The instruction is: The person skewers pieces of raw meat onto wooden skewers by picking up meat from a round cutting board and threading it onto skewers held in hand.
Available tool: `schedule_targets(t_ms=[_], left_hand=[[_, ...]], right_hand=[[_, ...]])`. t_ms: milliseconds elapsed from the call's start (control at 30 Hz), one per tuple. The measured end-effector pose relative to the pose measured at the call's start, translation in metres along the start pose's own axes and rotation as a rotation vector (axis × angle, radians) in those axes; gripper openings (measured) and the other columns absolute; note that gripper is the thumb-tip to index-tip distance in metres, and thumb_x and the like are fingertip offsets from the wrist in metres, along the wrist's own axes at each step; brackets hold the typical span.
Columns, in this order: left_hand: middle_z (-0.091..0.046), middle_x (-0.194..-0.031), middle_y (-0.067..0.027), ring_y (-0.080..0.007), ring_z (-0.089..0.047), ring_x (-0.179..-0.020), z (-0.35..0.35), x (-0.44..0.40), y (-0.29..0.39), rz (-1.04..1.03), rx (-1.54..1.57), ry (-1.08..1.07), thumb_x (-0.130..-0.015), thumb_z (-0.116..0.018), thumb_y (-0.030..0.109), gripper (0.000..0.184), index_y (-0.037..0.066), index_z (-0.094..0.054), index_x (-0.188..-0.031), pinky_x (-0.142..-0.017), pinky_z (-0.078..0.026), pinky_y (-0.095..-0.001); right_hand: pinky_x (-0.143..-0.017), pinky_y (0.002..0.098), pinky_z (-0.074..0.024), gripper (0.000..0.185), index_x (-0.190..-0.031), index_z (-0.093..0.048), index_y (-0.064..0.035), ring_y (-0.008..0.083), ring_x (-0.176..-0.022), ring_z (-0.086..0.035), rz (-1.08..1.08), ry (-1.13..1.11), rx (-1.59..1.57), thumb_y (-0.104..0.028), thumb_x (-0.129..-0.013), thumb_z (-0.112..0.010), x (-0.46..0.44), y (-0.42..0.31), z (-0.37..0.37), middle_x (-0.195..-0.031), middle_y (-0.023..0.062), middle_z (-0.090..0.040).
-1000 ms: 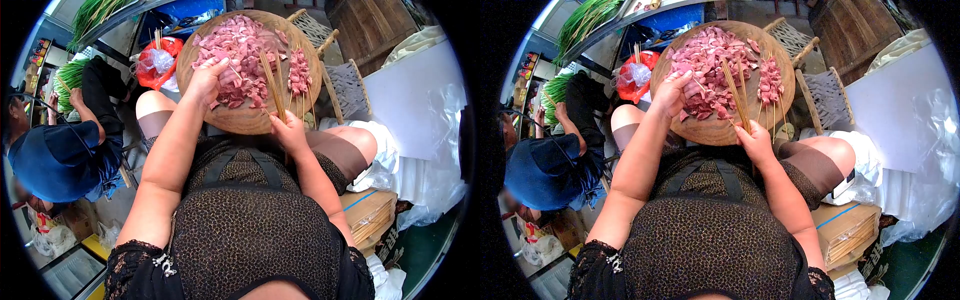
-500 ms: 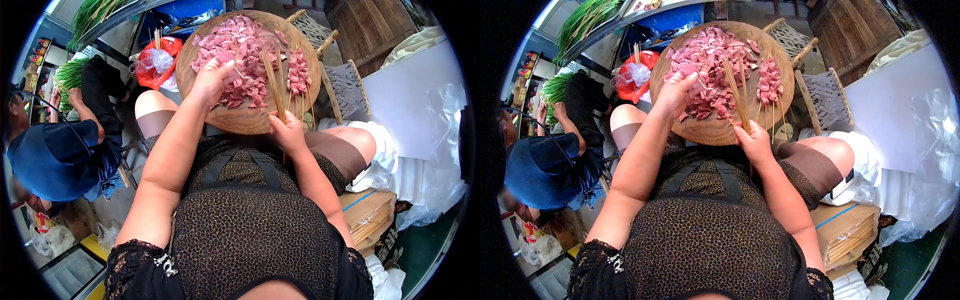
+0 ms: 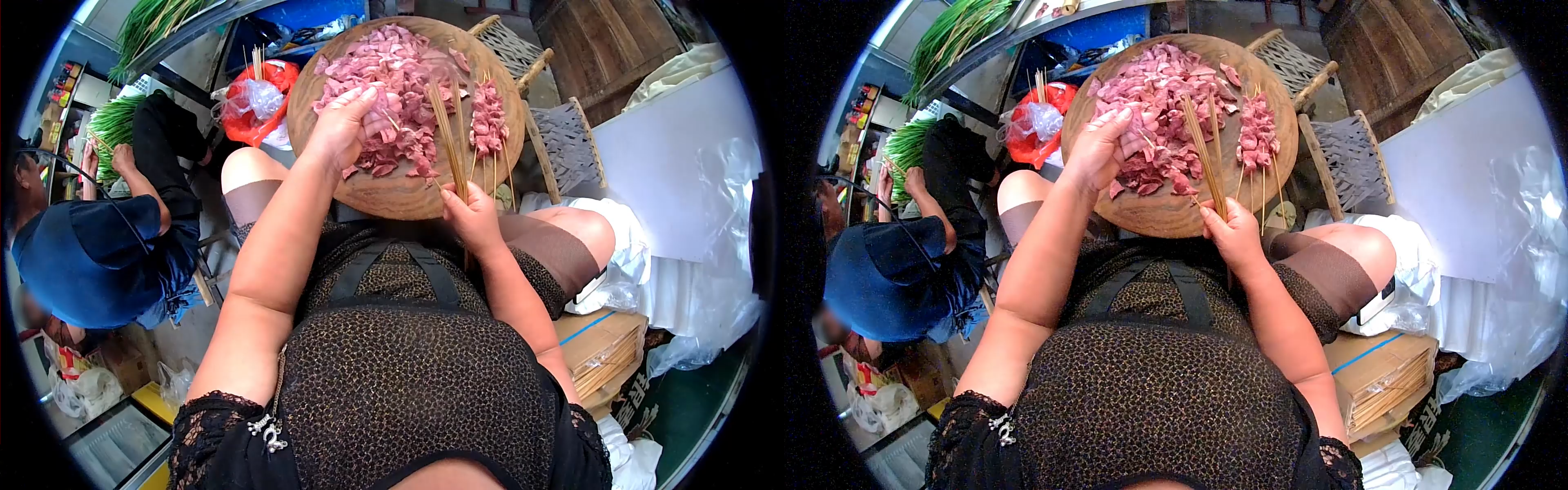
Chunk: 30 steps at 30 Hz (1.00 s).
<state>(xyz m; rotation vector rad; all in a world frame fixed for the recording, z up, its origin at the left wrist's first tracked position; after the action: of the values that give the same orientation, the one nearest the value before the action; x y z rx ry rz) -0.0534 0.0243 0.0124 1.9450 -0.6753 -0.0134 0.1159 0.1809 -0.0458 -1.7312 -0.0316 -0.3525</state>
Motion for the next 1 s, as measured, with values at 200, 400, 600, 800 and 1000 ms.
schedule_targets(t_ms=[200, 400, 600, 800, 1000], left_hand=[[-0.061, -0.103, -0.0121, -0.0199, -0.061, -0.093, -0.005, 0.003, -0.002, -0.046, 0.023, 0.005, -0.091, -0.049, 0.015, 0.021, 0.002, -0.052, -0.108, -0.078, -0.051, -0.0295], [-0.063, -0.1, -0.0094, -0.0173, -0.062, -0.09, -0.013, 0.01, -0.006, 0.023, 0.057, -0.044, -0.089, -0.052, 0.017, 0.02, 0.005, -0.054, -0.105, -0.077, -0.051, -0.0286], [-0.063, -0.099, -0.0097, -0.0191, -0.061, -0.091, -0.022, 0.013, -0.009, 0.038, 0.043, -0.074, -0.089, -0.052, 0.015, 0.022, 0.004, -0.054, -0.108, -0.078, -0.05, -0.0308], [-0.062, -0.099, -0.0119, -0.0207, -0.061, -0.092, -0.029, 0.015, -0.011, 0.019, -0.025, -0.087, -0.089, -0.051, 0.013, 0.022, 0.002, -0.054, -0.109, -0.081, -0.05, -0.033], [-0.062, -0.1, -0.0109, -0.0192, -0.06, -0.092, -0.024, 0.006, -0.016, -0.008, -0.025, -0.019, -0.089, -0.051, 0.013, 0.023, 0.003, -0.054, -0.109, -0.081, -0.049, -0.0328]], right_hand=[[-0.052, 0.019, -0.0379, 0.014, -0.092, -0.055, -0.0026, 0.0048, -0.055, -0.046, 0.002, 0.009, -0.021, -0.015, -0.086, -0.058, 0.0, 0.0, 0.0, -0.065, -0.0029, -0.051], [-0.052, 0.0189, -0.0376, 0.014, -0.092, -0.055, -0.0023, 0.005, -0.055, -0.046, 0.014, -0.012, -0.01, -0.015, -0.086, -0.057, 0.001, -0.003, 0.0, -0.066, -0.0023, -0.051], [-0.05, 0.0186, -0.0364, 0.017, -0.092, -0.054, -0.0023, 0.0054, -0.055, -0.046, -0.002, -0.032, -0.089, -0.017, -0.086, -0.058, 0.003, -0.002, -0.001, -0.065, -0.0019, -0.052], [-0.049, 0.0186, -0.035, 0.019, -0.095, -0.054, -0.0028, 0.0053, -0.053, -0.045, -0.08, -0.064, -0.163, -0.019, -0.086, -0.058, 0.004, -0.002, -0.003, -0.065, -0.0018, -0.051], [-0.04, 0.0172, -0.0305, 0.02, -0.1, -0.054, -0.0046, 0.0035, -0.045, -0.041, -0.155, -0.051, -0.163, -0.021, -0.088, -0.056, 0.004, -0.019, -0.01, -0.064, -0.0013, -0.054]])
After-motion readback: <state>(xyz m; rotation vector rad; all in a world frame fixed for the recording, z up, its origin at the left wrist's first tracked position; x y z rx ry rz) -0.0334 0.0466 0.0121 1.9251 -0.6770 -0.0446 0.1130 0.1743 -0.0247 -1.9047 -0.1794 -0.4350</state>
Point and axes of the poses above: each hand's wrist, its own x-axis away from the middle knuckle, its own z-axis out of the back of the hand, y = z × x, the point moved 6 cm from there along -x, towards the middle knuckle
